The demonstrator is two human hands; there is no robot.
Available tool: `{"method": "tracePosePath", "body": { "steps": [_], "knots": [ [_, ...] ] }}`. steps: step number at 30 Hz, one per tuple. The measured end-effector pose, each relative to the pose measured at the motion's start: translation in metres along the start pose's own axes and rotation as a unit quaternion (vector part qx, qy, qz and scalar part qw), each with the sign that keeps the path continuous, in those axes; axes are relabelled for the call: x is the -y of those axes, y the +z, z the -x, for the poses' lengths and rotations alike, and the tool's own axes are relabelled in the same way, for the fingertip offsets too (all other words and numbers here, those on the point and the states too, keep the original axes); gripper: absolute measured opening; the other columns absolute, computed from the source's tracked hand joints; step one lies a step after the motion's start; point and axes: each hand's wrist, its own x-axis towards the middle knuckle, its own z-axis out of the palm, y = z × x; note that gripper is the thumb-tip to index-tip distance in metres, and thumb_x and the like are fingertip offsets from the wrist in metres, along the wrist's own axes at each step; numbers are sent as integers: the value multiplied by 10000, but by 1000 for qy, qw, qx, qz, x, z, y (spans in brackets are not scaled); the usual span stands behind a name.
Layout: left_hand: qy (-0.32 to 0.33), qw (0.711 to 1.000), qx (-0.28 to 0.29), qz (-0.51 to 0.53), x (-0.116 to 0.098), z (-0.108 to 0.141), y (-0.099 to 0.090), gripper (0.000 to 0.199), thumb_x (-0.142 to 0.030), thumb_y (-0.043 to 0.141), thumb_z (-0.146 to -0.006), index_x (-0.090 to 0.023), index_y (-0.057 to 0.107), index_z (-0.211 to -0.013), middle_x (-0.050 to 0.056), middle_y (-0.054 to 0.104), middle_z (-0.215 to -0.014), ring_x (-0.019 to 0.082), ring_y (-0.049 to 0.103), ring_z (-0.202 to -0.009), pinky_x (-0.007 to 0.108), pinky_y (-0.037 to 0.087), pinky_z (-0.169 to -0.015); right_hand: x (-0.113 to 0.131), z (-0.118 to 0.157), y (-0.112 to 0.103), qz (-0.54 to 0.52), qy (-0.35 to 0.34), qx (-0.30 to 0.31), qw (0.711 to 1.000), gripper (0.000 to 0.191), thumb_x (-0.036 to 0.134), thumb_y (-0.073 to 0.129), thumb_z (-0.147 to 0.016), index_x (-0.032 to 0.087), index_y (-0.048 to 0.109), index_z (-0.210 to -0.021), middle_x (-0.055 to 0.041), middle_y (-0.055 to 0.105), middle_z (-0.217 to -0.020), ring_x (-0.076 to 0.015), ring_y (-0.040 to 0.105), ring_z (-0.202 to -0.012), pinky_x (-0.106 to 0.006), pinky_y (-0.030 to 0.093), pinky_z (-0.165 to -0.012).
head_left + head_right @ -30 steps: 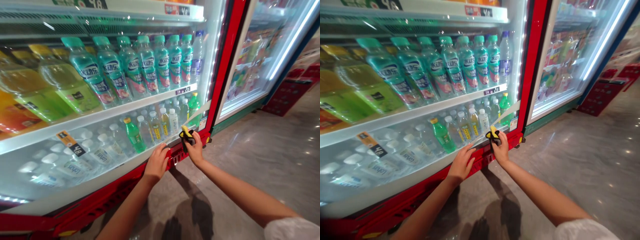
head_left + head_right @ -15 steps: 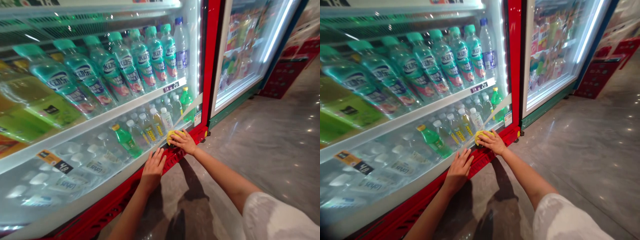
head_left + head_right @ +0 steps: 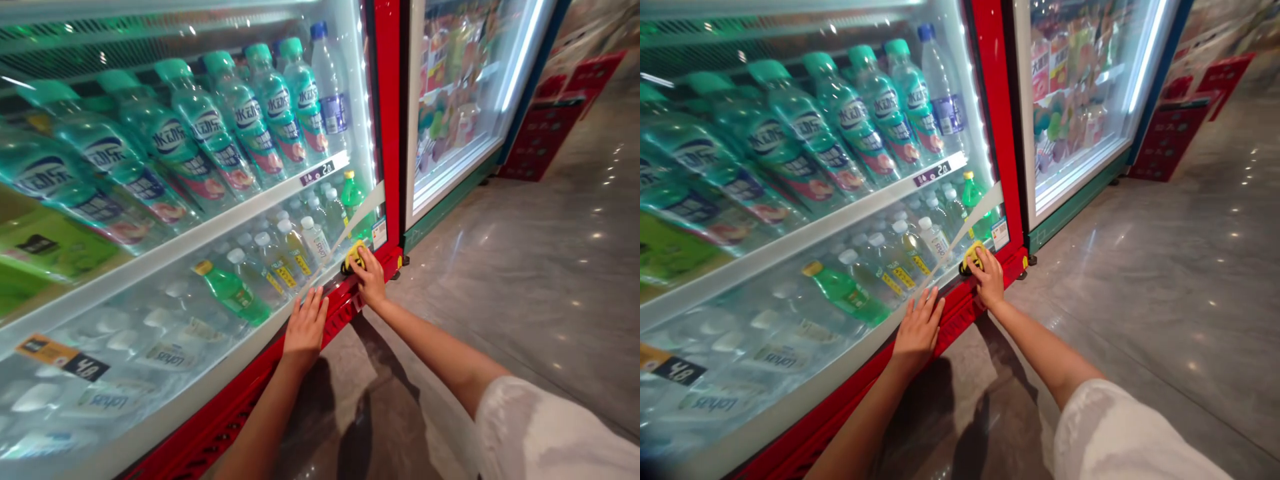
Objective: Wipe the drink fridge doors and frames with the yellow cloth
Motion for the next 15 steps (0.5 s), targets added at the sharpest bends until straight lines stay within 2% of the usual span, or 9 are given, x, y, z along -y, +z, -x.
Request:
{"method": "tracePosePath", "body": {
  "steps": [2,3,5,8,10,13,15],
  "knots": [
    [4,1000,8,-5,0,-6,1,610,-130,502,-931,-171,449,-1537,137,266,-1666,297,244,-1561,546,244,-1271,14,7,9,-1,95,-49,994,605,140,469,-937,282,461,-1526,-111,314,-1663,-280,274,-1533,-543,354,-1182],
    [5,1000,10,-5,-1,-9,2,604,-130,499,-930,-168,456,-1532,141,276,-1663,297,251,-1559,549,246,-1269,22,9,13,3,111,-50,993,626,195,489,-947,246,398,-1564,-144,255,-1681,-305,256,-1537,-555,357,-1175],
    [11,1000,13,-3,-4,-16,4,604,-140,500,-931,-167,456,-1533,147,291,-1656,294,253,-1559,550,246,-1269,31,5,17,23,89,-26,995,674,246,527,-939,215,350,-1588,-169,199,-1694,-334,241,-1537,-552,353,-1173],
    [26,1000,15,-1,-8,-28,4,600,-147,499,-934,-170,460,-1532,141,294,-1656,294,247,-1561,553,242,-1270,17,-19,8,44,43,-8,998,677,174,533,-895,274,418,-1554,-125,262,-1678,-314,280,-1518,-515,353,-1172],
    [35,999,18,-3,-10,-36,2,586,-134,488,-935,-165,477,-1520,140,290,-1656,295,251,-1560,553,243,-1269,-2,-34,1,37,101,-58,993,665,148,494,-890,287,441,-1538,-123,318,-1649,-305,316,-1500,-524,364,-1157],
    [38,999,22,1,-10,-48,-2,580,-116,478,-931,-166,492,-1508,140,281,-1658,292,256,-1559,560,236,-1268,-17,-42,0,18,222,-133,966,633,178,437,-920,219,411,-1551,-187,347,-1616,-325,344,-1482,-561,381,-1132],
    [34,999,22,6,-10,-54,-2,587,-110,479,-925,-165,490,-1510,139,274,-1661,298,247,-1561,571,230,-1267,-14,-42,3,11,217,-125,968,644,173,436,-918,186,392,-1560,-205,338,-1618,-323,338,-1490,-545,376,-1145]
  ]
}}
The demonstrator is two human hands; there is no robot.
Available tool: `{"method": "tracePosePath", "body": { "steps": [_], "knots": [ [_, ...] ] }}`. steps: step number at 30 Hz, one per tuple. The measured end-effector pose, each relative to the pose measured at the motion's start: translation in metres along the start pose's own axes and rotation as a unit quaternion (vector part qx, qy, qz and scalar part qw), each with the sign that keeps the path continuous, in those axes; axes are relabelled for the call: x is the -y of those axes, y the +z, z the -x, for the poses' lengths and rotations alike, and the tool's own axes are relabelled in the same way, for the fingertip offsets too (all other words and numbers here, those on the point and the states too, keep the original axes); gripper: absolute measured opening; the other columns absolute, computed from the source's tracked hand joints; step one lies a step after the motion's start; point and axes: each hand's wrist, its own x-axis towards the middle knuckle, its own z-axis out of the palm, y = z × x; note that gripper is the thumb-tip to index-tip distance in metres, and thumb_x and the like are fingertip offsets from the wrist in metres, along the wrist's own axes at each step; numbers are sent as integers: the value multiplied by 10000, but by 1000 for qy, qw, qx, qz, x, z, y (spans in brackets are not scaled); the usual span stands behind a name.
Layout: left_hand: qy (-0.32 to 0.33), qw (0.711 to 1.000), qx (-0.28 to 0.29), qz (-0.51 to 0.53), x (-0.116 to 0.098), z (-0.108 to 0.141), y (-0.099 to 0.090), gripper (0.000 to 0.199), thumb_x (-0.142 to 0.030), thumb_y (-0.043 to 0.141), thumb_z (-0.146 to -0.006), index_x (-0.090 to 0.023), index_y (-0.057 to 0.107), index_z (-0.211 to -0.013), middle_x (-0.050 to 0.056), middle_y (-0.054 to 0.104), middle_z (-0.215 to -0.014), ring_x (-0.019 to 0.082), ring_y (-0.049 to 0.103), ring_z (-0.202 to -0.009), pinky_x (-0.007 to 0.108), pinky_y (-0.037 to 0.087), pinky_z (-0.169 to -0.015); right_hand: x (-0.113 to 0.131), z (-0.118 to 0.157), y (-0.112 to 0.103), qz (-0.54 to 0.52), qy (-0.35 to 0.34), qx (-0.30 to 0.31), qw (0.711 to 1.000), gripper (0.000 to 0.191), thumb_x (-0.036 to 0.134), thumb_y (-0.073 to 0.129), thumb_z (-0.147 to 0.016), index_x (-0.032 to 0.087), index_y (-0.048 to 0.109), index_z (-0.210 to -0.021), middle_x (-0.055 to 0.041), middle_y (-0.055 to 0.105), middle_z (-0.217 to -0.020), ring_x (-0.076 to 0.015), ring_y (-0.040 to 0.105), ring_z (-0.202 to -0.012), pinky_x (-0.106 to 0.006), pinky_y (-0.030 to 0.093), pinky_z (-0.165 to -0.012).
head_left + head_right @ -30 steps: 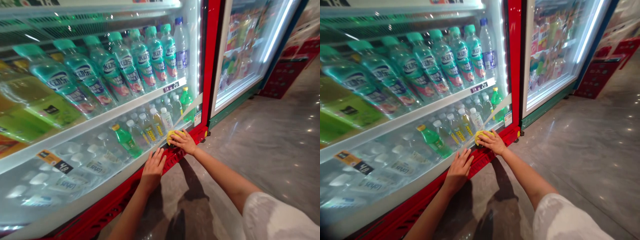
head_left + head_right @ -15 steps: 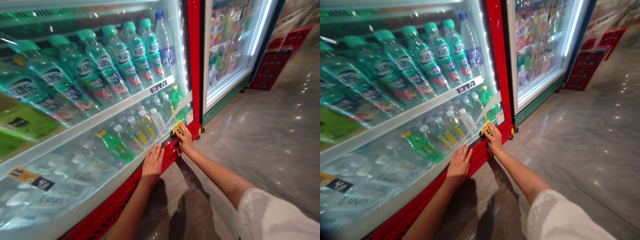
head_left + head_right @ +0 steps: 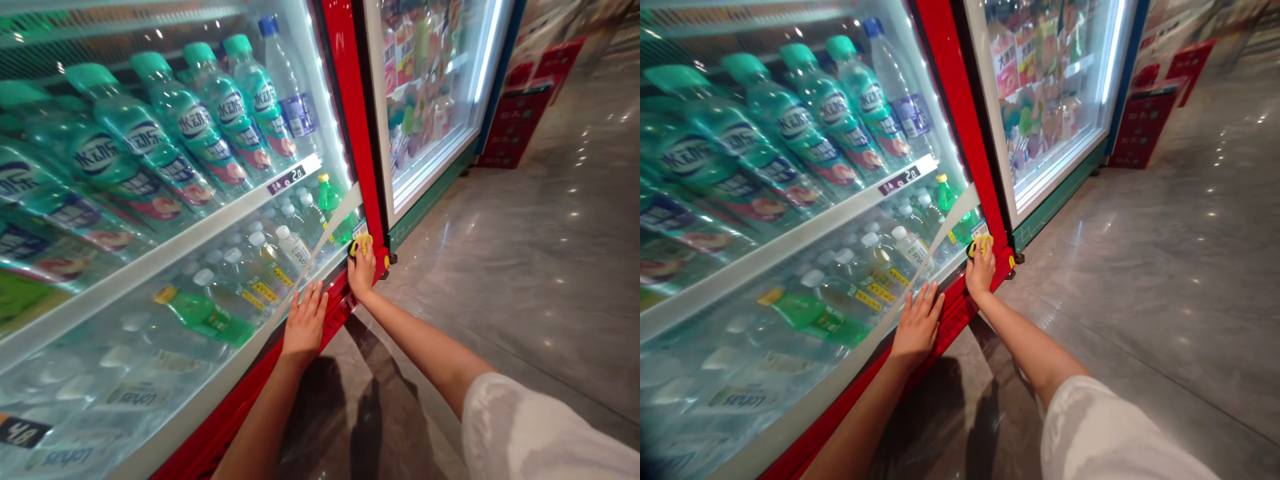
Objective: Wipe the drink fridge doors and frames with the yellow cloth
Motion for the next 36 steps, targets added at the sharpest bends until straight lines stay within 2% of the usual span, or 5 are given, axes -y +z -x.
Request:
{"method": "tracePosePath", "body": {
  "steps": [5,12,19,29,36],
  "knots": [
    [8,1000,-4,14,-1,-13,5,627,-100,477,-912,-179,455,-1534,132,264,-1668,296,222,-1569,586,188,-1275,17,-26,-8,-20,-122,34,992,752,83,442,-855,256,368,-1583,-120,326,-1646,-275,308,-1520,-486,323,-1210],
    [13,1000,-12,-4,-1,-31,2,636,-93,472,-905,-176,453,-1535,123,278,-1663,292,237,-1565,584,174,-1279,25,-25,-8,2,-13,-1,1000,702,125,410,-902,191,327,-1596,-177,316,-1636,-313,314,-1508,-508,367,-1174],
    [7,1000,-12,-24,-2,-57,-5,638,-108,475,-903,-176,459,-1537,94,255,-1668,273,207,-1573,545,121,-1296,59,-75,-29,56,-137,14,989,853,66,469,-822,274,257,-1621,-71,260,-1691,-299,274,-1523,-513,351,-1184],
    [15,999,-17,-38,-5,-62,-8,607,-132,492,-914,-174,485,-1519,96,258,-1663,259,196,-1575,529,140,-1297,25,-67,-18,-13,33,-23,999,778,73,428,-825,235,359,-1583,-133,328,-1645,-291,338,-1497,-523,376,-1168],
    [21,999,-3,-40,-5,-62,-6,606,-143,505,-917,-168,480,-1522,102,267,-1660,279,225,-1567,540,192,-1284,37,-104,-20,-13,-15,-25,1000,851,83,439,-816,240,237,-1628,-79,261,-1690,-277,298,-1521,-507,330,-1208]
  ]
}}
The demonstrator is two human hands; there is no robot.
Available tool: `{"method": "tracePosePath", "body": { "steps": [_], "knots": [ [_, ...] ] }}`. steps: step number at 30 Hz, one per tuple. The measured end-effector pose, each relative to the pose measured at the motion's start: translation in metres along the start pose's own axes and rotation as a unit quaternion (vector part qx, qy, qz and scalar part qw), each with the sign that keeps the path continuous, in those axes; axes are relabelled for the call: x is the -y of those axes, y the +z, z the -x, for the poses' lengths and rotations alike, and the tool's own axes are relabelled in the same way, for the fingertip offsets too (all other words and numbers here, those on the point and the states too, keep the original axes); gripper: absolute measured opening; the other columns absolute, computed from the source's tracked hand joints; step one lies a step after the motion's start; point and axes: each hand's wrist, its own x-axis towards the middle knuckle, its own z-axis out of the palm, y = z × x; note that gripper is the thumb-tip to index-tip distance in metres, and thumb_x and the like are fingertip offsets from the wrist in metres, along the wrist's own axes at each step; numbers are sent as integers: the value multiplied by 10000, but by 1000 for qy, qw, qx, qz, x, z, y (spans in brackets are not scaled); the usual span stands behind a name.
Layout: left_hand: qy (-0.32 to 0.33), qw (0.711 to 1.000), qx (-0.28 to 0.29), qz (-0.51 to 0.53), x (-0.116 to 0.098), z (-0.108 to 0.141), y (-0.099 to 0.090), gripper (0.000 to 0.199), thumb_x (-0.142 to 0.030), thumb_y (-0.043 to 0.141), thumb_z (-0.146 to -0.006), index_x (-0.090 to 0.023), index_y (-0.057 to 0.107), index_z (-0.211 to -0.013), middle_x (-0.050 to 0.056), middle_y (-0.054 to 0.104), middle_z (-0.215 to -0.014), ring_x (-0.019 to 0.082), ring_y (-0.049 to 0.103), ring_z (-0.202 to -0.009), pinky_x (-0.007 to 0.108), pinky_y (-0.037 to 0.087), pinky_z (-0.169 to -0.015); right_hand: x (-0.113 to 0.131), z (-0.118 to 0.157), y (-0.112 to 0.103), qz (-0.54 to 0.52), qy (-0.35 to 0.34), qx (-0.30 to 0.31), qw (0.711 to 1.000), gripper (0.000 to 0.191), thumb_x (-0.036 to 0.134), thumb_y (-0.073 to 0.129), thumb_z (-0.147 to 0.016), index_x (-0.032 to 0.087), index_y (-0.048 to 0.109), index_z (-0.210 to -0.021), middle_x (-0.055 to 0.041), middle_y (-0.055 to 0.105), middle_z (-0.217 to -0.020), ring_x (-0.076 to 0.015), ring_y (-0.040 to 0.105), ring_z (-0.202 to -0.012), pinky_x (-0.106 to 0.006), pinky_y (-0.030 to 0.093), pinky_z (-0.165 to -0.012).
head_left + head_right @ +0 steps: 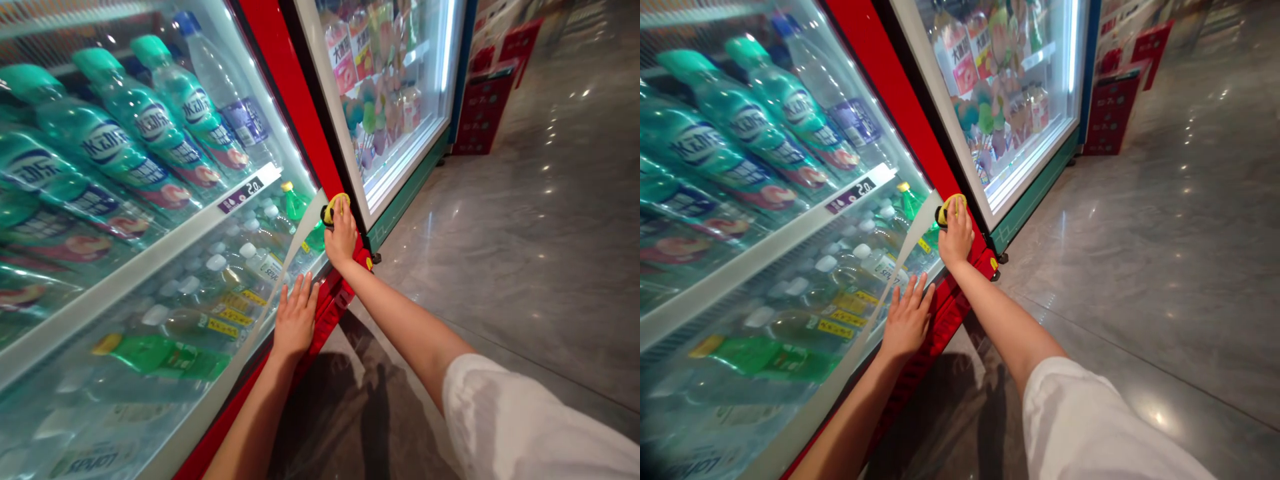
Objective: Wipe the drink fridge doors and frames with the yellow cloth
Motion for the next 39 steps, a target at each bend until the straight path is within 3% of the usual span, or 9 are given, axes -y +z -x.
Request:
{"method": "tracePosePath", "body": {
  "steps": [7,13,18,21,23,26,30,33,39],
  "knots": [
    [-2,1000,19,4,1,5,10,602,-136,510,-911,-149,492,-1512,107,272,-1656,294,240,-1563,539,185,-1285,-63,43,12,0,88,44,995,798,101,423,-830,154,263,-1609,-142,280,-1680,-227,269,-1548,-452,330,-1220],
    [-1,999,34,13,3,17,16,602,-137,487,-921,-142,475,-1524,105,247,-1669,277,201,-1575,500,177,-1293,-93,35,8,-5,167,83,982,706,121,415,-845,140,383,-1550,-140,392,-1621,-233,381,-1492,-425,359,-1209],
    [-1,999,31,11,5,29,14,575,-138,447,-940,-140,492,-1513,107,263,-1663,265,219,-1571,490,160,-1297,-60,99,12,7,202,125,971,704,155,483,-817,71,413,-1513,-229,423,-1572,-327,387,-1481,-516,368,-1185],
    [-9,999,32,8,3,34,15,568,-140,433,-943,-139,500,-1508,110,256,-1663,274,237,-1566,508,160,-1294,-23,159,17,-5,168,160,973,751,205,575,-808,78,394,-1526,-242,351,-1614,-343,331,-1512,-497,390,-1165],
    [-17,999,32,10,2,35,17,573,-146,434,-943,-141,492,-1513,108,251,-1663,275,238,-1566,512,154,-1294,-10,177,18,-8,134,169,976,702,219,539,-862,92,385,-1535,-247,299,-1635,-346,299,-1526,-511,379,-1165],
    [-23,999,26,14,2,36,17,607,-146,452,-931,-150,454,-1538,106,243,-1666,267,222,-1571,515,134,-1298,-20,149,14,-4,151,132,980,631,179,522,-863,99,462,-1486,-257,353,-1598,-349,368,-1484,-521,403,-1141],
    [-15,1000,10,4,4,32,12,631,-131,462,-921,-168,435,-1550,96,257,-1663,253,219,-1572,512,133,-1301,-50,62,7,-3,162,78,984,604,135,453,-864,90,483,-1465,-257,430,-1532,-347,443,-1427,-570,372,-1156],
    [-9,1000,-4,-5,5,22,5,608,-130,463,-925,-170,467,-1532,89,272,-1659,257,240,-1566,505,132,-1302,-47,18,6,-13,141,56,988,605,137,434,-878,104,474,-1481,-239,408,-1566,-337,408,-1460,-561,346,-1181],
    [-9,999,-30,-17,0,-1,-11,610,-121,466,-926,-160,456,-1534,90,233,-1677,257,181,-1579,517,111,-1301,-35,32,-2,-20,-79,69,994,785,93,439,-836,159,288,-1603,-143,262,-1689,-250,220,-1570,-476,312,-1231]
  ]
}}
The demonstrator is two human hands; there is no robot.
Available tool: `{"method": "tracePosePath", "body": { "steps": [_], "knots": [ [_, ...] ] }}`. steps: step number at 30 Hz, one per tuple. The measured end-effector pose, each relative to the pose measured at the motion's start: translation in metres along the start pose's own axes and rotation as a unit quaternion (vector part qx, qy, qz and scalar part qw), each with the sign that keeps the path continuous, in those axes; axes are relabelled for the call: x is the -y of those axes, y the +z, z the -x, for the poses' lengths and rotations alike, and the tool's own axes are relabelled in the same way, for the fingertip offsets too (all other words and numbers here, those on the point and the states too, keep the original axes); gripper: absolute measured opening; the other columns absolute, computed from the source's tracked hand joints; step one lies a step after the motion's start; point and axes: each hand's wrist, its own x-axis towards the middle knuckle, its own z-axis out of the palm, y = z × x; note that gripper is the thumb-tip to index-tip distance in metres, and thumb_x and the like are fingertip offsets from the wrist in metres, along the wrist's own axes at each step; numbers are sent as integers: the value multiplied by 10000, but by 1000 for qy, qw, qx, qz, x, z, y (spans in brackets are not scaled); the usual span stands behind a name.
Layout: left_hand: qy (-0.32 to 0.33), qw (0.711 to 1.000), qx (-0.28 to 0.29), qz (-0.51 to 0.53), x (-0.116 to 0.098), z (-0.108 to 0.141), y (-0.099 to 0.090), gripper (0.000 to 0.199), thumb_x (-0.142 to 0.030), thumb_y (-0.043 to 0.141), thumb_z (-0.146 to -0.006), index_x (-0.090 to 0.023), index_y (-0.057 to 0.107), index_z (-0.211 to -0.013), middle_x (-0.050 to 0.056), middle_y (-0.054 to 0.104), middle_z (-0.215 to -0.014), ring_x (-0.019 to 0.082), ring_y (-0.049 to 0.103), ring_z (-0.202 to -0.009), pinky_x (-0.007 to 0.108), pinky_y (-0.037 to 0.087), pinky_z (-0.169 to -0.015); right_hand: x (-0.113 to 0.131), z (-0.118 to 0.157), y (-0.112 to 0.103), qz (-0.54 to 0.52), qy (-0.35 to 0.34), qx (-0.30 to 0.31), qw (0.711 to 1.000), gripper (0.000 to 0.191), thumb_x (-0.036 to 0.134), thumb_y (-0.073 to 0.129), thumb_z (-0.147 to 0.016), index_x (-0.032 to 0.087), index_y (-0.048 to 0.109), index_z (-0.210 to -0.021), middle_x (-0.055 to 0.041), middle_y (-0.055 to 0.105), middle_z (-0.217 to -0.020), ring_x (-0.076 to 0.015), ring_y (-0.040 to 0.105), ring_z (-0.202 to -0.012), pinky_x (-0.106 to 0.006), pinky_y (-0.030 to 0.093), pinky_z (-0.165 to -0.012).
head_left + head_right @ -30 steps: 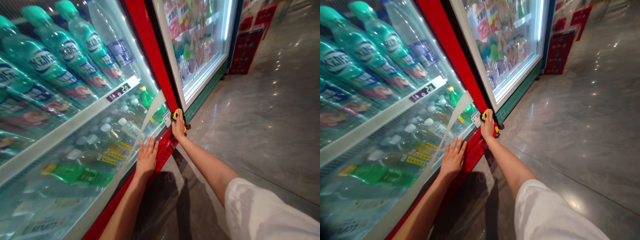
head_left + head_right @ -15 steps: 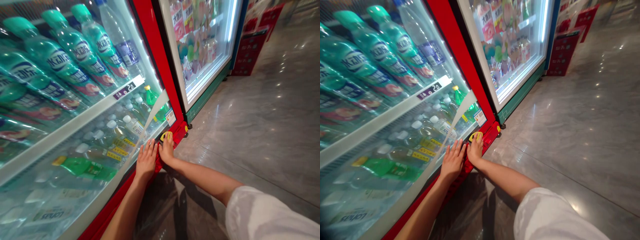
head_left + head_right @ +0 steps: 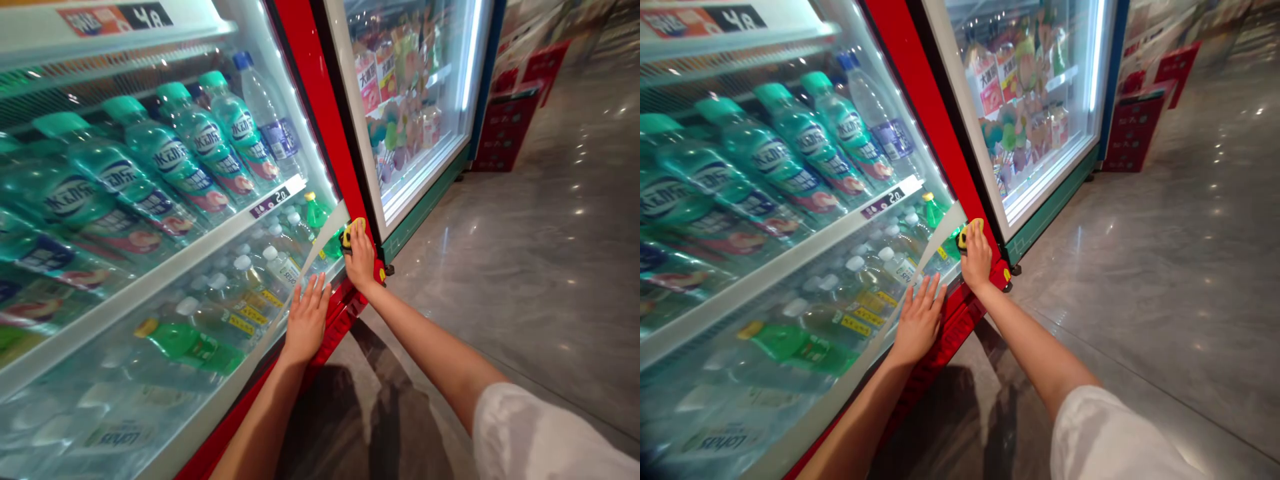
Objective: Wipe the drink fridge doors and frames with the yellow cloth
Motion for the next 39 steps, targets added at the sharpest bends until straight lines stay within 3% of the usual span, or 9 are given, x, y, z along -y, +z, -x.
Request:
{"method": "tracePosePath", "body": {
  "steps": [3,6,10,14,19,23,28,34,39],
  "knots": [
    [-2,1000,-10,-1,-3,-4,-4,614,-124,478,-922,-161,455,-1534,91,234,-1677,240,134,-1587,510,67,-1307,-11,10,0,-17,45,-11,999,804,105,432,-842,131,226,-1619,-160,353,-1647,-243,291,-1547,-475,333,-1229],
    [3,1000,-14,-3,-4,-3,-6,606,-115,474,-920,-169,471,-1523,81,232,-1677,222,106,-1589,497,18,-1307,-11,-14,0,-26,111,-49,992,781,133,419,-875,77,185,-1617,-204,381,-1619,-264,324,-1531,-495,343,-1222],
    [-2,1000,-19,-3,-2,-5,-8,602,-124,464,-935,-170,455,-1535,81,241,-1673,223,95,-1589,504,-18,-1302,12,-52,-8,-33,19,-61,997,810,101,449,-840,104,216,-1616,-165,329,-1651,-234,268,-1555,-455,298,-1255],
    [-11,1000,-23,-1,0,-10,-10,608,-137,474,-938,-166,441,-1544,94,240,-1673,241,120,-1586,522,-15,-1299,15,-35,-23,-43,-107,-9,993,808,58,488,-770,153,383,-1565,-131,354,-1639,-232,287,-1545,-429,337,-1233],
    [-19,1000,-23,-3,0,-12,-10,600,-150,492,-937,-159,452,-1536,103,213,-1677,246,105,-1587,534,-41,-1292,7,-31,-31,-45,-40,-45,997,709,17,455,-711,259,663,-1344,-76,555,-1451,-249,486,-1388,-465,385,-1183],
    [-20,1000,-18,-3,0,-14,-11,605,-152,492,-943,-170,439,-1545,100,213,-1675,237,101,-1586,522,-25,-1296,42,-51,-28,-62,-73,-50,994,822,28,442,-706,265,526,-1489,-50,523,-1517,-238,451,-1421,-448,371,-1186],
    [-39,999,-18,-5,4,-8,-15,624,-159,513,-932,-170,430,-1551,95,205,-1678,243,93,-1587,523,-41,-1291,46,-12,-32,-16,-211,68,975,777,86,482,-741,297,516,-1488,2,474,-1593,-229,364,-1497,-488,245,-1248],
    [-62,998,-20,5,12,8,-19,684,-142,509,-913,-204,377,-1580,99,212,-1673,239,103,-1587,552,-57,-1282,21,-16,-28,-12,2,-24,1000,773,22,407,-717,235,568,-1442,-53,480,-1587,-225,430,-1444,-465,355,-1179],
    [-80,996,-28,1,17,15,-19,735,-150,487,-911,-181,284,-1616,104,187,-1680,246,64,-1588,554,-67,-1280,59,5,-19,-6,-127,37,991,787,106,503,-793,266,418,-1559,-44,347,-1667,-264,337,-1507,-483,322,-1198]
  ]
}}
